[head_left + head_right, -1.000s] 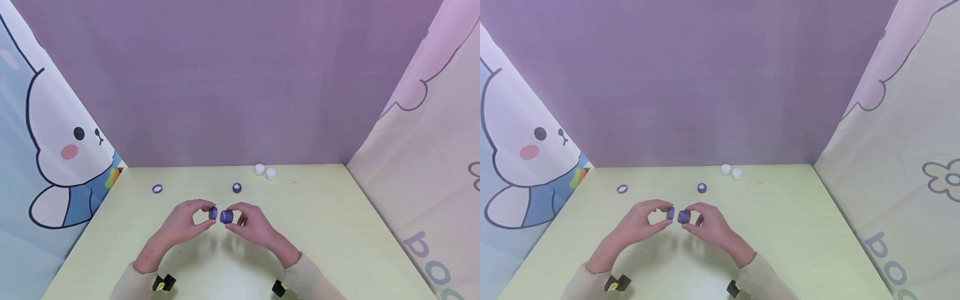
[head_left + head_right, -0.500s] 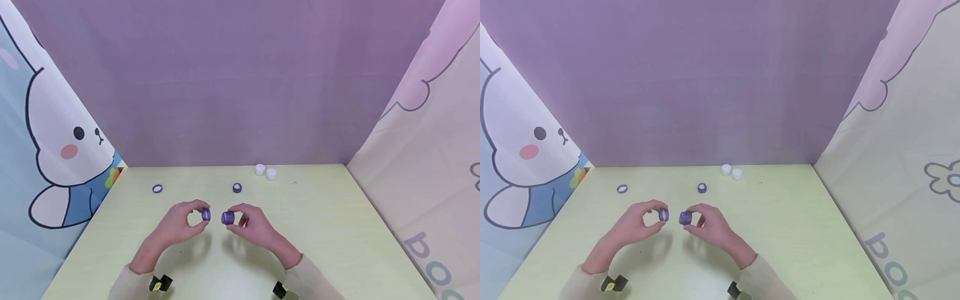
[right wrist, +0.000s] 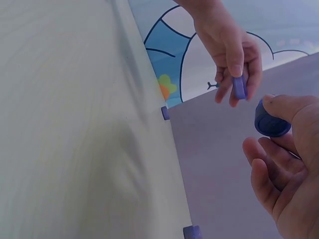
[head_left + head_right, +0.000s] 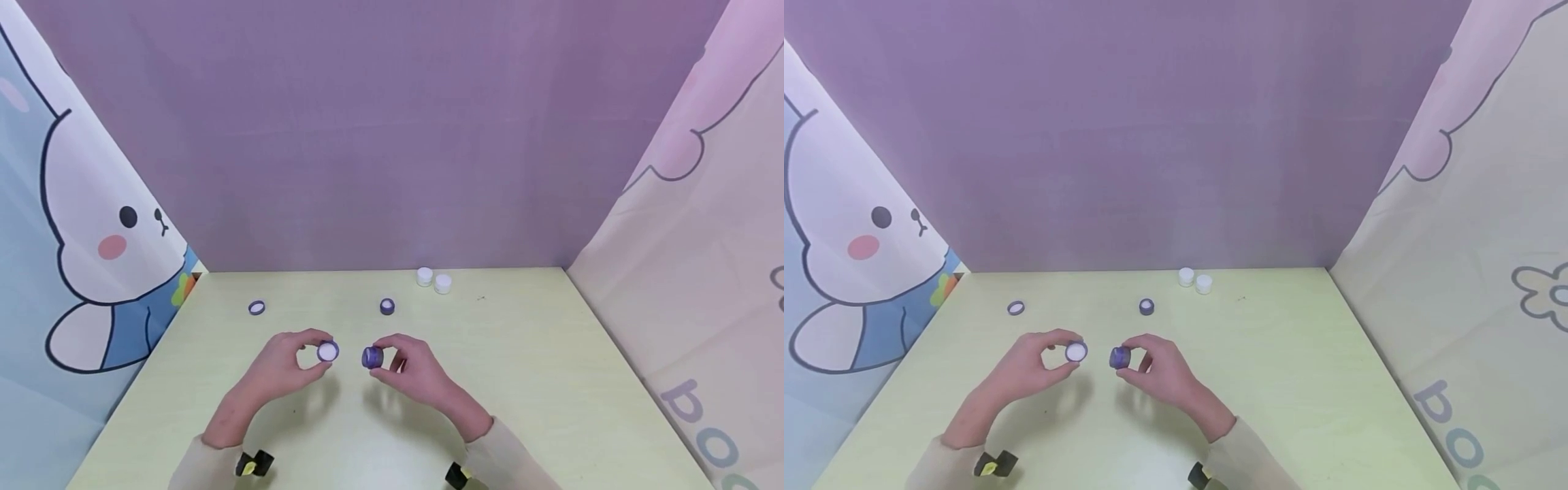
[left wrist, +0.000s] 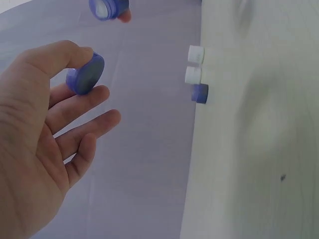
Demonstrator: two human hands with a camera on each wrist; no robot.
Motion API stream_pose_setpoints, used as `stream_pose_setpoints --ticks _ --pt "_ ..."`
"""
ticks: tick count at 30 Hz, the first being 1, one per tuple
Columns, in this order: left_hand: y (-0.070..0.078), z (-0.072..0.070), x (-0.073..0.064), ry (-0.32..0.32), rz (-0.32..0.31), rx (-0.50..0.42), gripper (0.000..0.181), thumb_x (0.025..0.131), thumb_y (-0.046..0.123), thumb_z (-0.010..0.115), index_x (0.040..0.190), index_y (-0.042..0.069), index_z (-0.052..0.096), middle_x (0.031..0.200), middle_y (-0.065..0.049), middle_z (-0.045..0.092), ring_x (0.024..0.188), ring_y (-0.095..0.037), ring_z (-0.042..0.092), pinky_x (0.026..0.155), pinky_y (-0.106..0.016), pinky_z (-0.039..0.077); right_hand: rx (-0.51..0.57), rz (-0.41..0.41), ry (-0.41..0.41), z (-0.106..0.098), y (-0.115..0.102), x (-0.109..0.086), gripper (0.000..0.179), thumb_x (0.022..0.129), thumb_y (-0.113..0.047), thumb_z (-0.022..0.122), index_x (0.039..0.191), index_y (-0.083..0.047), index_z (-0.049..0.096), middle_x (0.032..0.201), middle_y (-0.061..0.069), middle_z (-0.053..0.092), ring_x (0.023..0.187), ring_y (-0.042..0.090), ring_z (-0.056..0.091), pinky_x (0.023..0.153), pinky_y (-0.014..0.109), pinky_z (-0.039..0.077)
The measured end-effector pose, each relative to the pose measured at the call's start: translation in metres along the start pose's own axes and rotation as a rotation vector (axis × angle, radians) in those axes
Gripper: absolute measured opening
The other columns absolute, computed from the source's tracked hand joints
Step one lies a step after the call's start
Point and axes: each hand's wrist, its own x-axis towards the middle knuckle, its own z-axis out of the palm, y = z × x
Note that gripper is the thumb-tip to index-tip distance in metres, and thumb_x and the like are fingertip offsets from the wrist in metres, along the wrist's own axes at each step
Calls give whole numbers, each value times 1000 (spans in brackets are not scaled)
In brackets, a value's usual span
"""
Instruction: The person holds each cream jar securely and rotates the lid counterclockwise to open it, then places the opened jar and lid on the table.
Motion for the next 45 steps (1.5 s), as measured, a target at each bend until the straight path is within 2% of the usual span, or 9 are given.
stream_pose_setpoints --ticks 4,8,16,20,25,30,34,45 --pt "-8 -1 -3 27 -5 -19 35 79 29 82 110 29 66 102 22 63 93 -5 61 76 -36 51 -2 -6 13 1 0 0 36 82 -17 81 114 -19 66 103 -9 66 61 7 58 56 25 51" --pt "-17 0 -6 39 -10 -47 37 77 26 84 109 28 66 102 19 59 90 -10 56 72 -36 51 -2 2 48 1 -1 0 38 80 -16 81 114 -19 64 103 -10 63 60 7 58 56 25 51" --pt "-32 -3 -12 -5 -76 -83 35 80 19 82 111 23 66 98 16 59 90 -21 58 73 -43 51 42 68 74 2 -4 -1 37 78 -13 83 109 -18 62 90 -8 60 55 9 55 51 26 49" --pt "-39 -6 -14 -25 -113 -41 35 80 19 82 111 22 67 98 15 59 90 -16 56 74 -39 50 52 80 66 3 -4 -1 37 78 -12 83 107 -19 60 82 -6 60 53 9 54 51 26 48" --pt "-52 -11 -17 -55 -172 -10 34 80 22 82 111 21 67 100 12 61 91 -14 55 76 -38 49 64 85 67 3 -2 -2 39 78 -12 83 108 -18 59 89 -4 62 53 9 54 51 26 48" --pt "-68 -15 -20 -58 -194 35 34 79 24 83 110 19 69 99 10 60 87 -16 53 69 -31 48 34 80 80 2 -3 -3 44 79 -10 81 117 -16 60 104 -6 61 56 9 54 51 26 49" --pt "-79 -18 -22 -62 -235 44 36 79 25 83 111 16 69 96 6 59 86 -18 52 64 -28 47 0 72 77 1 -2 -4 41 81 -11 80 118 -15 62 102 -7 61 57 8 54 51 25 49" --pt "-109 -26 -29 -77 -382 31 40 83 28 79 118 14 66 103 -3 61 94 -24 53 67 -32 50 -6 103 65 -3 1 -5 39 81 -10 79 115 -13 60 102 -4 65 54 7 54 51 25 48"
